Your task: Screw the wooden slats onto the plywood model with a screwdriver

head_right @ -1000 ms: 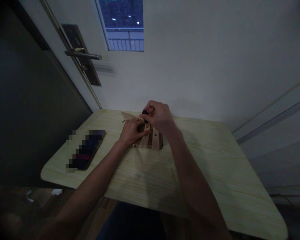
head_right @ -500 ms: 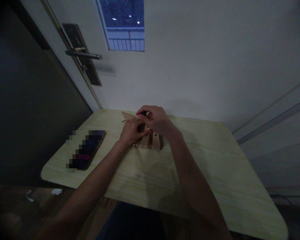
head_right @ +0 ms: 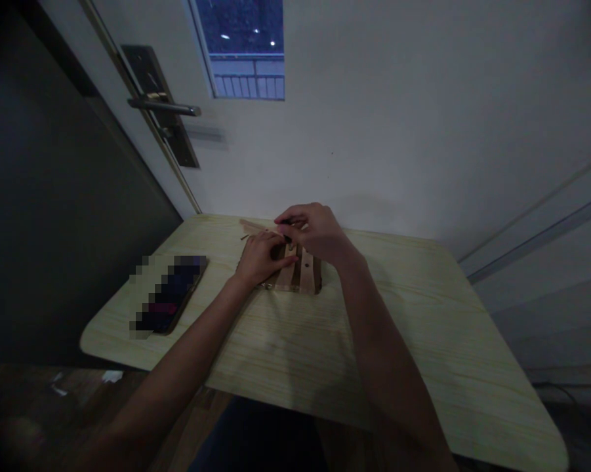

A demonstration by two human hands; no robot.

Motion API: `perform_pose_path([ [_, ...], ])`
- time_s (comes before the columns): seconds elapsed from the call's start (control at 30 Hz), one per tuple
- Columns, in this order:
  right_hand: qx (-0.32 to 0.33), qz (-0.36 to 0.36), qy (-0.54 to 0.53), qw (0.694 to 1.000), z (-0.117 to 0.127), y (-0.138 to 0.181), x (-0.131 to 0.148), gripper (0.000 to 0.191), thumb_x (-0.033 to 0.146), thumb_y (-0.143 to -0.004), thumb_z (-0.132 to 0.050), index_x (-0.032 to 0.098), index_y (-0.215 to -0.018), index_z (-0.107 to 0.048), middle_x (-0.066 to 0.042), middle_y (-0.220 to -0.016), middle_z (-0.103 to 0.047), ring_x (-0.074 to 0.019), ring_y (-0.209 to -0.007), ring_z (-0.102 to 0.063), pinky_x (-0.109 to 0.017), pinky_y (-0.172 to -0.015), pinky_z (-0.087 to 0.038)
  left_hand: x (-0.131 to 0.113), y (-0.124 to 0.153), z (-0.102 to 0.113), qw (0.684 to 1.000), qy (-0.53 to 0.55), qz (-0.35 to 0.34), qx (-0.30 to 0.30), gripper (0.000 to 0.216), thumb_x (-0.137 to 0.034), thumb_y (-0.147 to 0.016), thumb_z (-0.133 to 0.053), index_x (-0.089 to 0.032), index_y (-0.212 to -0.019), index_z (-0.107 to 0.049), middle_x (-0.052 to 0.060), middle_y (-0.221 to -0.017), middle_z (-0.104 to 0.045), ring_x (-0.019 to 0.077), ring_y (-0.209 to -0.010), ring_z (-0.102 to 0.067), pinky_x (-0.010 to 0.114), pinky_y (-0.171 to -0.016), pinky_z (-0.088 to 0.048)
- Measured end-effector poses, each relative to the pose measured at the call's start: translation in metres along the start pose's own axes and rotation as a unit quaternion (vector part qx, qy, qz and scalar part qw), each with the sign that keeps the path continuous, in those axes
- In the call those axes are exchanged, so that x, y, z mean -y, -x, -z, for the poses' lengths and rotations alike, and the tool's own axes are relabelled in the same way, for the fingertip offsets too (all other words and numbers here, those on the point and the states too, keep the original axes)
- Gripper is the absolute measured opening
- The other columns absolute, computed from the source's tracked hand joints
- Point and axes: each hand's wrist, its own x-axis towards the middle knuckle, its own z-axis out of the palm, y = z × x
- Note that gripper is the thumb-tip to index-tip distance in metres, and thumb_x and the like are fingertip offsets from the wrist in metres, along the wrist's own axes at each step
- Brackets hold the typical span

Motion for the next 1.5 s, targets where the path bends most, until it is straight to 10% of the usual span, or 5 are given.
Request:
perform_pose_path([
  [0.27, -0.088, -0.003, 0.038, 0.995, -0.006, -0.001, 0.002, 0.052, 0.063, -0.065, -0.081, 0.021, -0.062, -0.051, 0.003, -0.058, -0.056, -0.0103, -0.055, -0.049, -0.026, -0.055, -0.04, 0.0, -0.001, -0.001, 1.0, -0.011, 0.004, -0.001, 0.045, -0.055, -0.086, -0.073, -0.024, -0.118, -0.072, 0.01, -0.122, -0.072, 0.0319, -0.118, -0.063, 0.047, -0.097, -0.047],
  [0.53, -0.127, 0.008, 0.063, 0.99, -0.017, -0.003, 0.0, 0.042, 0.043, -0.07, -0.083, 0.022, -0.064, -0.046, 0.006, -0.056, -0.048, -0.0089, -0.052, -0.04, -0.026, -0.054, -0.033, 0.001, -0.001, -0.002, 1.0, -0.008, 0.0, -0.008, 0.045, -0.053, -0.084, -0.075, -0.023, -0.118, -0.073, 0.011, -0.124, -0.071, 0.032, -0.12, -0.062, 0.046, -0.098, -0.048],
  [0.73, -0.054, 0.035, 0.025, 0.998, -0.015, -0.001, 0.004, 0.008, 0.027, -0.084, -0.067, 0.02, -0.084, -0.068, -0.003, -0.083, -0.071, -0.0142, -0.071, -0.059, -0.028, -0.066, -0.047, -0.001, 0.0, 0.001, 1.0, 0.004, -0.002, -0.003, 0.04, -0.051, -0.087, -0.073, -0.023, -0.116, -0.072, 0.008, -0.117, -0.073, 0.0297, -0.115, -0.063, 0.045, -0.099, -0.046],
  [1.03, 0.034, 0.023, 0.011, 0.999, -0.003, 0.002, 0.001, 0.029, 0.022, -0.087, -0.056, 0.02, -0.108, -0.076, -0.007, -0.105, -0.078, -0.0178, -0.091, -0.069, -0.027, -0.069, -0.052, -0.003, 0.0, 0.004, 1.0, -0.005, 0.004, 0.008, 0.04, -0.053, -0.087, -0.072, -0.021, -0.111, -0.072, 0.009, -0.113, -0.073, 0.0304, -0.113, -0.062, 0.045, -0.095, -0.046],
  [1.5, -0.092, 0.028, 0.053, 0.994, -0.014, -0.002, -0.002, 0.043, 0.054, -0.069, -0.081, 0.022, -0.067, -0.052, 0.002, -0.063, -0.06, -0.0118, -0.058, -0.05, -0.027, -0.058, -0.039, 0.0, -0.001, 0.0, 1.0, -0.012, 0.005, 0.003, 0.045, -0.053, -0.086, -0.073, -0.02, -0.117, -0.072, 0.012, -0.124, -0.071, 0.0319, -0.12, -0.061, 0.047, -0.1, -0.046],
])
